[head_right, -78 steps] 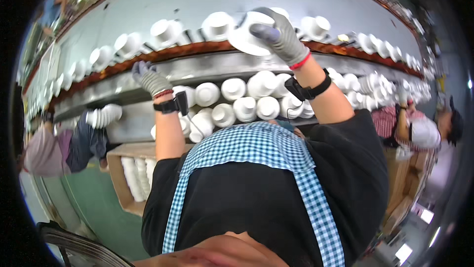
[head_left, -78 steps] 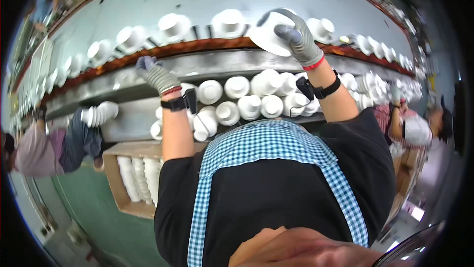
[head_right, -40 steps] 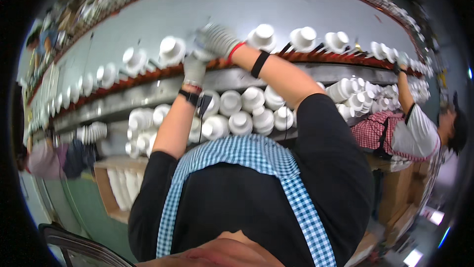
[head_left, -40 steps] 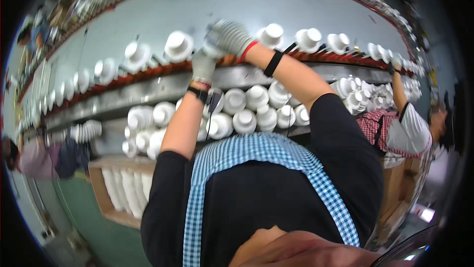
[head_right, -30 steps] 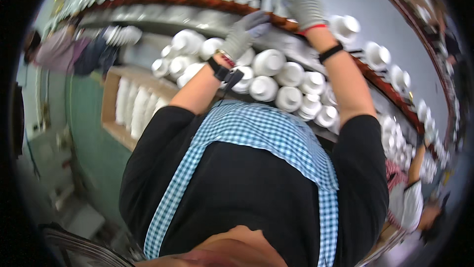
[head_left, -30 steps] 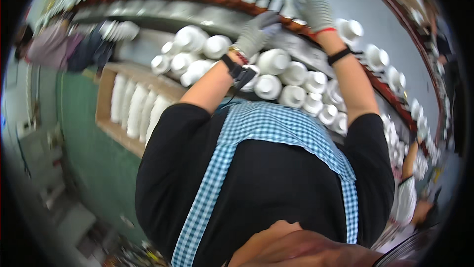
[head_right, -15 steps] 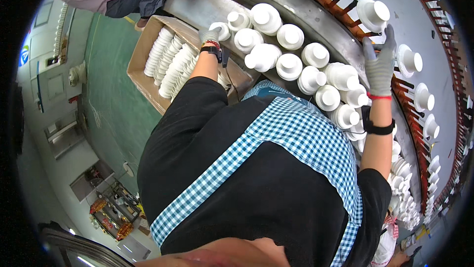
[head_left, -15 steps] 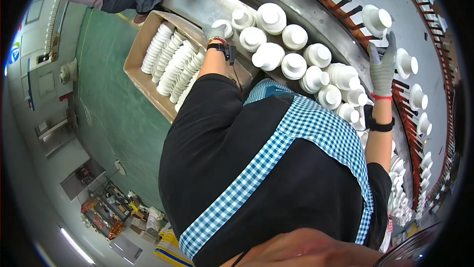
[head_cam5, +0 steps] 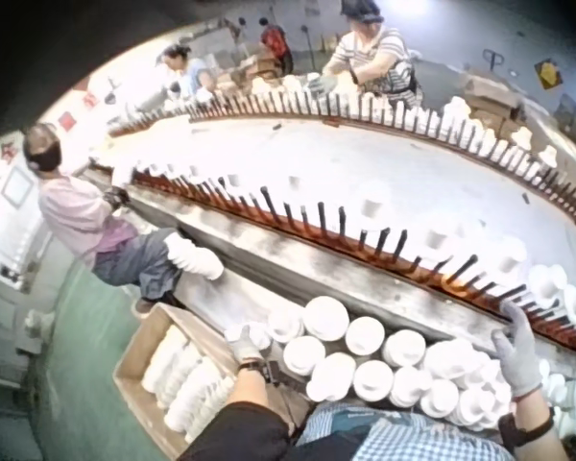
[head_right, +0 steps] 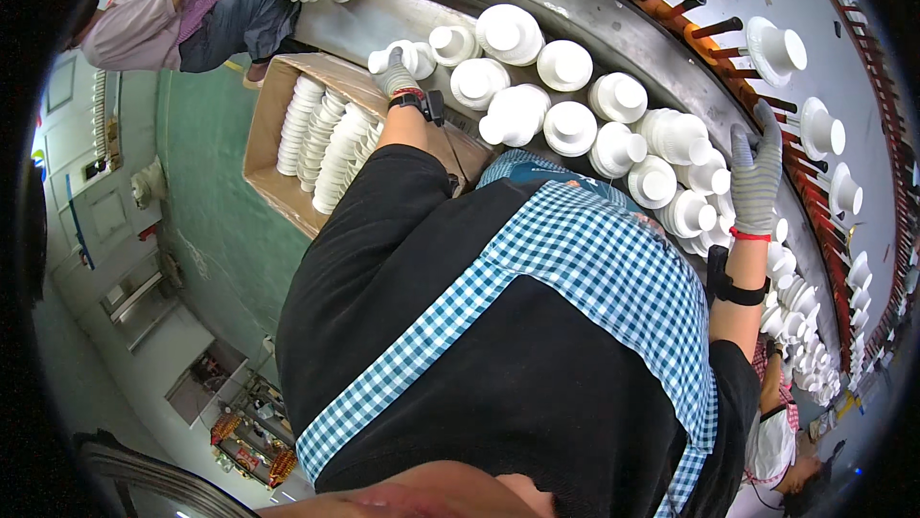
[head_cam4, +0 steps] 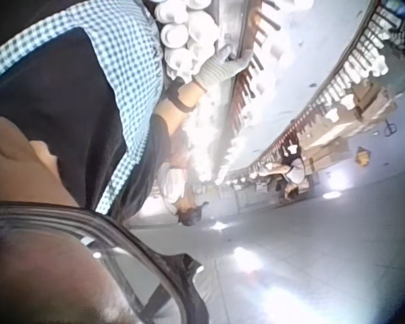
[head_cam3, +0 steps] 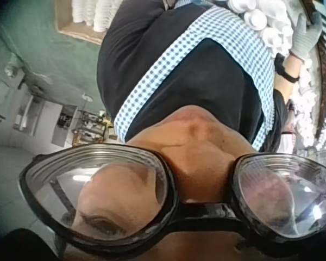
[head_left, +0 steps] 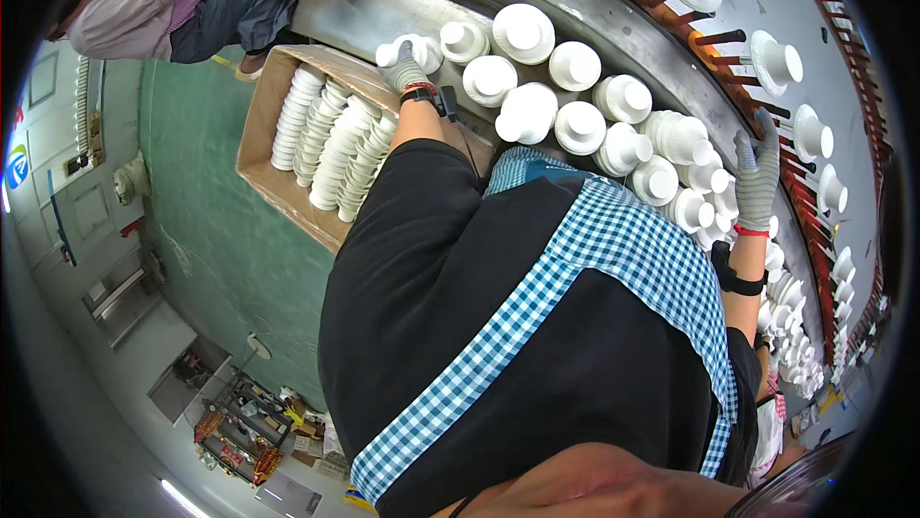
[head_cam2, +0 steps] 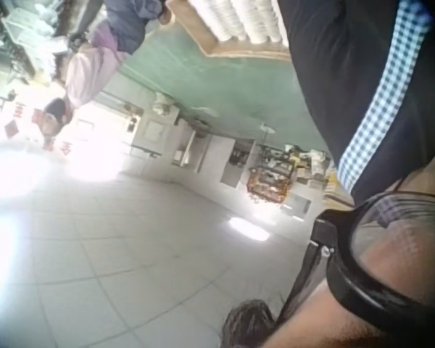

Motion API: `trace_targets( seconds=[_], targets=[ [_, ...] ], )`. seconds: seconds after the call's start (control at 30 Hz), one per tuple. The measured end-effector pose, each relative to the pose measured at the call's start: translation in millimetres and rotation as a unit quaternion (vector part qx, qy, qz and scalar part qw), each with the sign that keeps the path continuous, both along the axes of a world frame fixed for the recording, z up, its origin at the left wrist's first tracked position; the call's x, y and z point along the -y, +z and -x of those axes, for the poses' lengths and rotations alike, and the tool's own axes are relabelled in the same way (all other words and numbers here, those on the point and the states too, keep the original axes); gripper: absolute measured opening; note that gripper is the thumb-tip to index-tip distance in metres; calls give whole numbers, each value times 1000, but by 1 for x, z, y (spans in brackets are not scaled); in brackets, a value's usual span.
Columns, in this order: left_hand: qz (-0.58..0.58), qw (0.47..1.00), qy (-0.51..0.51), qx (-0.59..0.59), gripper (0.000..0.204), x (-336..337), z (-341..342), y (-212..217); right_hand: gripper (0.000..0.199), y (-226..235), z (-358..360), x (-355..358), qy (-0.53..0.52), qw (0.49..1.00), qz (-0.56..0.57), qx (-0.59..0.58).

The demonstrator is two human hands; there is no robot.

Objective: Load plastic bowls from a cardboard box onto a moving production line conveyor belt.

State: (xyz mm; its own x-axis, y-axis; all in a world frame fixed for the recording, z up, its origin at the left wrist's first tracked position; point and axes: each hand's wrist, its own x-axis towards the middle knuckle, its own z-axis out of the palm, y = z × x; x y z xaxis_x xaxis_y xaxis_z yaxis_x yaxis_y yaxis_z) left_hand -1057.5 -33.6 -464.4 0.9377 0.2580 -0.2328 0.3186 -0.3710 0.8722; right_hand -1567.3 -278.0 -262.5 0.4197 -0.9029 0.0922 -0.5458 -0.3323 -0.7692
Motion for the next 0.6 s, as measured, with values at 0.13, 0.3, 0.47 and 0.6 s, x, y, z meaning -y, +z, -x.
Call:
trace_targets(
  seconds=[0.13,0.3,0.47,0.6],
  targets=[
    [224,972,-21,71,45,9,3,61,51,4,-19,-8,9,999,-41,27],
    [390,831,-394,43,51,56,95,163,64,23,-62,-51,163,981,-102,-25],
    [184,679,-663,256,71,105,263,230,78,60,-86,-79,166,971,76,156],
    [273,572,-742,219,78,125,348,262,49,67,-27,-66,-18,919,-131,373]
  ],
)
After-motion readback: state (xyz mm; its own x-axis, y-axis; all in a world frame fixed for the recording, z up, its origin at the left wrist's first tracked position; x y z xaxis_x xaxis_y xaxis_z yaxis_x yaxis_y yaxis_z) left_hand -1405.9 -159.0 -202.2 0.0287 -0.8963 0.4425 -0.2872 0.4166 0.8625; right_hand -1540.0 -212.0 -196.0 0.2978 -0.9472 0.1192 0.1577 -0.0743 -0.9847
